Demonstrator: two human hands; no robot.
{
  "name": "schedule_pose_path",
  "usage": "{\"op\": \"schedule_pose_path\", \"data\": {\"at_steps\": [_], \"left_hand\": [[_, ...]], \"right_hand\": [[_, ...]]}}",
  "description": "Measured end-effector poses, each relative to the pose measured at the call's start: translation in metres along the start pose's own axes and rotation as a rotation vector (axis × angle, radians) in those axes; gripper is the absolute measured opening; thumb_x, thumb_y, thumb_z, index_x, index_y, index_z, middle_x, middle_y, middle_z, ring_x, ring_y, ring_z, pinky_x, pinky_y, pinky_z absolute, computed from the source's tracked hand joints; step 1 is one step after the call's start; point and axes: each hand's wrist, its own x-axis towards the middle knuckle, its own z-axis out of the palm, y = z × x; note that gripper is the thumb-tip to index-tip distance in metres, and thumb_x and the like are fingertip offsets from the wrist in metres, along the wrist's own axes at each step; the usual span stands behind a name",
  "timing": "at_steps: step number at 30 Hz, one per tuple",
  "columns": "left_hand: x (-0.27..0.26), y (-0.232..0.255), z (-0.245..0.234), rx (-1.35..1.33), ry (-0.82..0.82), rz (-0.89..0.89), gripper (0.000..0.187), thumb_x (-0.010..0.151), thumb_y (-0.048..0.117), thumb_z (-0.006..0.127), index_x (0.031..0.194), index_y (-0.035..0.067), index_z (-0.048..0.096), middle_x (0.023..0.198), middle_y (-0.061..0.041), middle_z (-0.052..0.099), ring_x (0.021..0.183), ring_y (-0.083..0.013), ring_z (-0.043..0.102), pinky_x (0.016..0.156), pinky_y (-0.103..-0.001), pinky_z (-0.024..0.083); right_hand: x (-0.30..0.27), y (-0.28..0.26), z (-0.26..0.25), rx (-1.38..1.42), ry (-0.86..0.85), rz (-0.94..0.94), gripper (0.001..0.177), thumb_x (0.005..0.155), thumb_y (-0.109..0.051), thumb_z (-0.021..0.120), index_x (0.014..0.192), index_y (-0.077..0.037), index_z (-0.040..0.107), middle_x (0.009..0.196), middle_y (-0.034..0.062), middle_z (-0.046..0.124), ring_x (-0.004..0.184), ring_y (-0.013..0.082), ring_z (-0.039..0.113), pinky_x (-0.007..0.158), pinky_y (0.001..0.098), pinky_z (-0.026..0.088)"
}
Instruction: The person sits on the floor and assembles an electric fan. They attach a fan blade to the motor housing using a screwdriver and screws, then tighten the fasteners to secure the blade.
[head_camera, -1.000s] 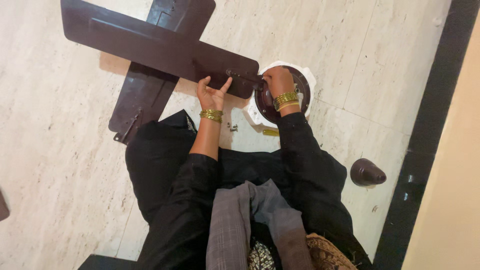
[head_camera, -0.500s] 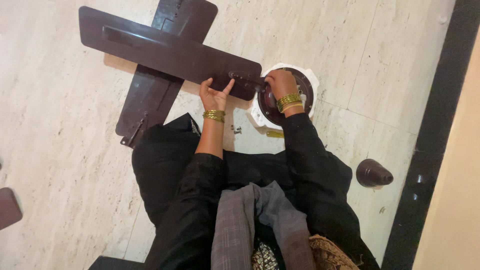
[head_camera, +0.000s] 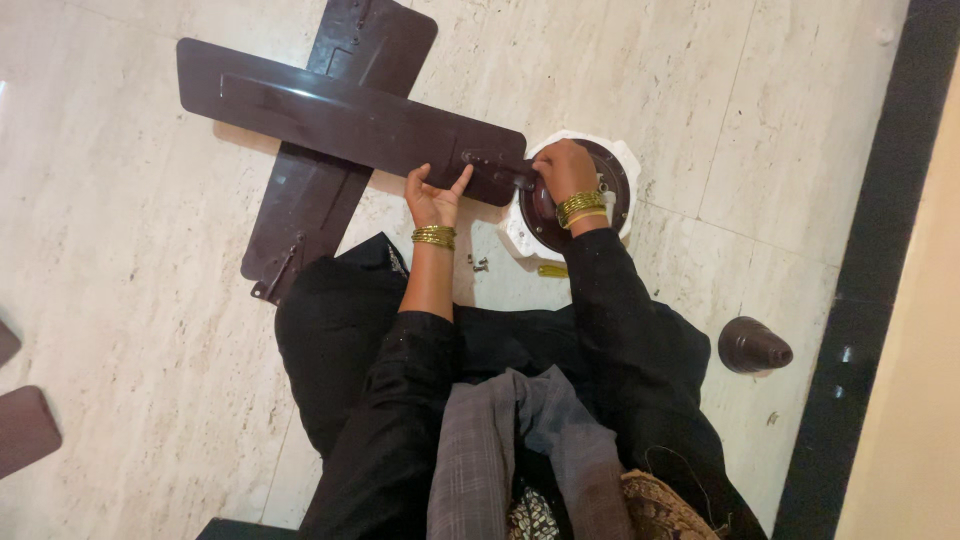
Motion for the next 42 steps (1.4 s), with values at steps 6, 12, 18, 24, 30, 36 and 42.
{"op": "schedule_pose_path", "data": {"at_steps": [6,12,18,24,30,36,42], "left_hand": [[-0.001,0.003,0.002,-0.015,-0.087,-0.053,0.027,0.082,0.002,0.071,0.097,0.003,0.048,0.113,-0.013,0.046,0.107,-0.0271,0.056,0.097,-0.074,0.048],[0.001,0.001,0.002,-0.014,-0.049,-0.083,0.015,0.083,0.002,0.066,0.089,0.004,0.052,0.117,-0.017,0.05,0.112,-0.0315,0.057,0.097,-0.072,0.049],[0.001,0.001,-0.001,0.004,-0.109,-0.051,0.012,0.082,0.002,0.067,0.081,0.007,0.056,0.111,-0.014,0.054,0.107,-0.0281,0.058,0.097,-0.075,0.053],[0.0,0.001,0.001,0.017,-0.09,-0.054,0.014,0.084,0.002,0.068,0.082,0.006,0.054,0.111,-0.014,0.052,0.109,-0.0296,0.057,0.097,-0.072,0.05],[-0.002,0.006,0.001,0.041,-0.116,-0.023,0.012,0.081,0.003,0.067,0.088,0.005,0.058,0.115,-0.015,0.052,0.111,-0.0295,0.055,0.097,-0.072,0.054],[0.001,0.006,0.003,0.025,-0.108,-0.065,0.012,0.082,0.003,0.066,0.089,0.004,0.057,0.116,-0.014,0.051,0.11,-0.0287,0.056,0.098,-0.072,0.053],[0.008,0.0,-0.003,0.066,-0.107,-0.021,0.022,0.086,0.002,0.069,0.095,0.001,0.049,0.118,-0.01,0.042,0.108,-0.021,0.051,0.098,-0.074,0.05]], "right_hand": [[0.007,-0.002,0.001,0.006,-0.07,0.153,0.019,0.085,-0.025,0.08,0.083,-0.007,0.075,0.087,0.0169,0.073,0.085,0.0361,0.07,0.077,0.0462,0.054],[0.006,-0.011,-0.011,0.101,-0.033,0.079,0.015,0.089,-0.018,0.076,0.097,-0.007,0.072,0.09,0.0134,0.073,0.084,0.0331,0.071,0.074,0.0431,0.055],[-0.001,-0.01,-0.013,0.143,-0.072,-0.05,0.017,0.084,-0.01,0.077,0.1,-0.009,0.075,0.088,0.0103,0.071,0.085,0.0305,0.069,0.076,0.0408,0.054],[-0.002,0.004,0.002,0.012,0.017,-0.084,0.009,0.079,-0.009,0.081,0.088,-0.01,0.079,0.09,0.0109,0.073,0.089,0.0338,0.069,0.08,0.044,0.054],[-0.004,0.006,0.004,0.078,0.024,0.007,0.007,0.08,-0.007,0.078,0.087,-0.006,0.078,0.09,0.015,0.075,0.083,0.0327,0.072,0.079,0.0414,0.058],[0.001,-0.003,-0.005,0.258,0.14,0.039,0.015,0.09,-0.002,0.066,0.102,-0.004,0.076,0.095,0.0174,0.073,0.083,0.0316,0.073,0.077,0.0385,0.058],[0.0,-0.004,-0.008,0.13,0.141,-0.046,0.011,0.086,0.001,0.072,0.095,-0.004,0.077,0.093,0.0179,0.072,0.087,0.0349,0.071,0.079,0.0406,0.056]]}}
